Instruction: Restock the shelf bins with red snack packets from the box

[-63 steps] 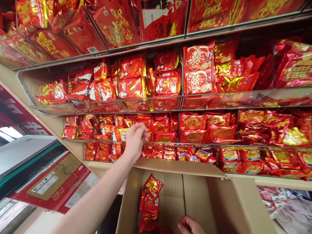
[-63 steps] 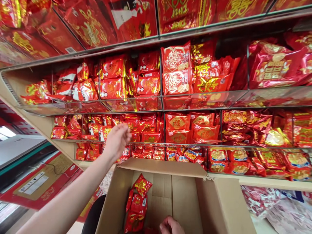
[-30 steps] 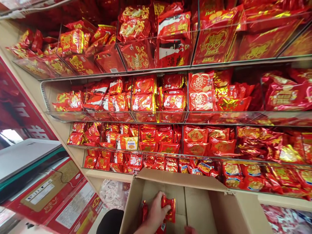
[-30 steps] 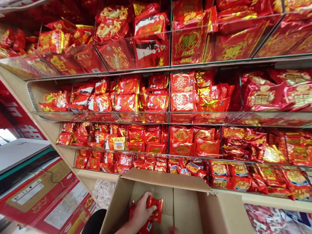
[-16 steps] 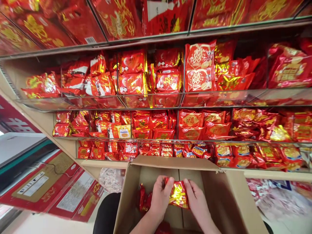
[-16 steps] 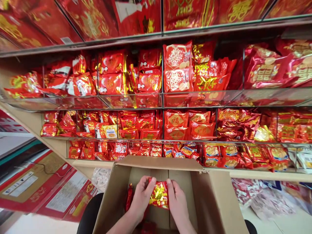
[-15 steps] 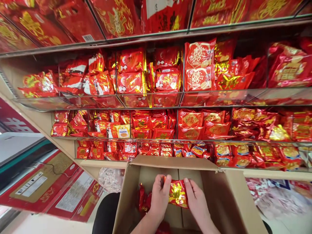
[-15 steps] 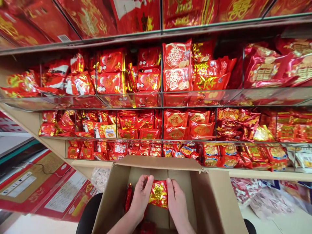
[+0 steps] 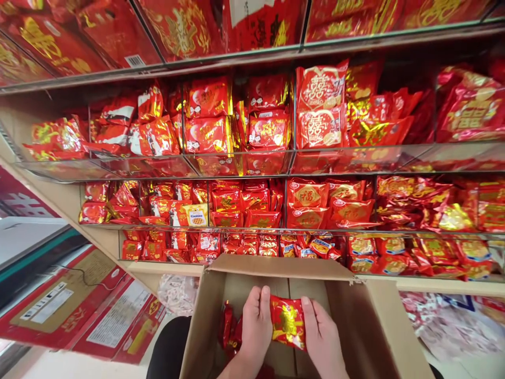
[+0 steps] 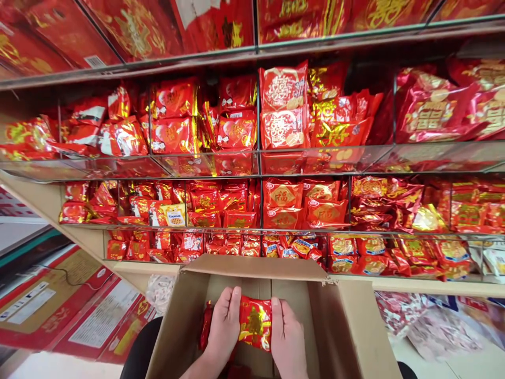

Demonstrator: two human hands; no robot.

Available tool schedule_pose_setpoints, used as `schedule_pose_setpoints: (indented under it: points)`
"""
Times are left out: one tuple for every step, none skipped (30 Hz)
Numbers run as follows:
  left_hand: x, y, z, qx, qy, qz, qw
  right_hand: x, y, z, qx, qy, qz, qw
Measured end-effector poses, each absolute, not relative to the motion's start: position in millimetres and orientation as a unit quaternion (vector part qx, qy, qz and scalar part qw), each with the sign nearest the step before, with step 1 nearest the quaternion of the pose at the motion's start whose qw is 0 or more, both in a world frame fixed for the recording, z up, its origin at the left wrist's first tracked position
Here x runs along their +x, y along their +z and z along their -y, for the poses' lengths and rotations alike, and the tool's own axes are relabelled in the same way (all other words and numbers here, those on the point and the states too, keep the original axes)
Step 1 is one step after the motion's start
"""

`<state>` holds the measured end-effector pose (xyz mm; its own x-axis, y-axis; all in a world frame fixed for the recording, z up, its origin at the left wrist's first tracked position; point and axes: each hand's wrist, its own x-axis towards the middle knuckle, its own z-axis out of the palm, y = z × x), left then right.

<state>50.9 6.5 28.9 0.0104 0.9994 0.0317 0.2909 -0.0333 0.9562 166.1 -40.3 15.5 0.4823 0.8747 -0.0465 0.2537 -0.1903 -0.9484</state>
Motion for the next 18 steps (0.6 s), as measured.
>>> schedule_pose_setpoints:
  points:
    - [52,28,-6,0.568,0.431,-0.56,0.422,167,16,40,-0.707,0.312,0.399,0.493]
    - [53,27,-5,0.56,0.433,-0.561,0.43,167,15,41,-0.71,0.309,0.398,0.492]
    - [54,26,-5,0.554,0.432,-0.561,0.437,168,15,41,-0.712,0.306,0.399,0.489]
    - [54,25,-4,0.553,0.429,-0.562,0.441,168,13,42,-0.715,0.304,0.4,0.487]
    - [54,24,-3,0.553,0.425,-0.564,0.442,168,12,43,-0.716,0.303,0.402,0.484]
    - [54,23,-2,0.554,0.42,-0.566,0.442,167,10,44,-0.716,0.305,0.403,0.481]
    - [54,22,-1,0.554,0.416,-0.57,0.442,167,7,45,-0.717,0.307,0.403,0.478]
    - [54,21,0,0.551,0.415,-0.572,0.443,166,5,45,-0.718,0.31,0.402,0.477]
    - [53,20,0,0.546,0.417,-0.572,0.448,165,3,46,-0.717,0.315,0.399,0.476]
    - [52,20,0,0.539,0.419,-0.572,0.455,164,2,46,-0.715,0.323,0.397,0.477]
    - [50,19,0,0.528,0.42,-0.574,0.464,163,1,46,-0.71,0.331,0.394,0.48]
    - [48,18,0,0.509,0.419,-0.583,0.475,163,1,46,-0.707,0.337,0.389,0.485]
    - [46,17,1,0.482,0.41,-0.599,0.491,163,1,45,-0.705,0.341,0.381,0.491]
    - [43,16,1,0.446,0.395,-0.618,0.513,164,1,45,-0.706,0.346,0.369,0.496]
    - [40,13,3,0.411,0.38,-0.628,0.54,164,0,45,-0.709,0.349,0.355,0.499]
    - [38,11,5,0.386,0.369,-0.623,0.572,165,-1,44,-0.713,0.353,0.342,0.501]
    - [36,8,7,0.374,0.368,-0.6,0.604,166,-2,44,-0.715,0.358,0.334,0.5]
    - [34,5,11,0.378,0.374,-0.561,0.634,166,-3,45,-0.714,0.366,0.331,0.498]
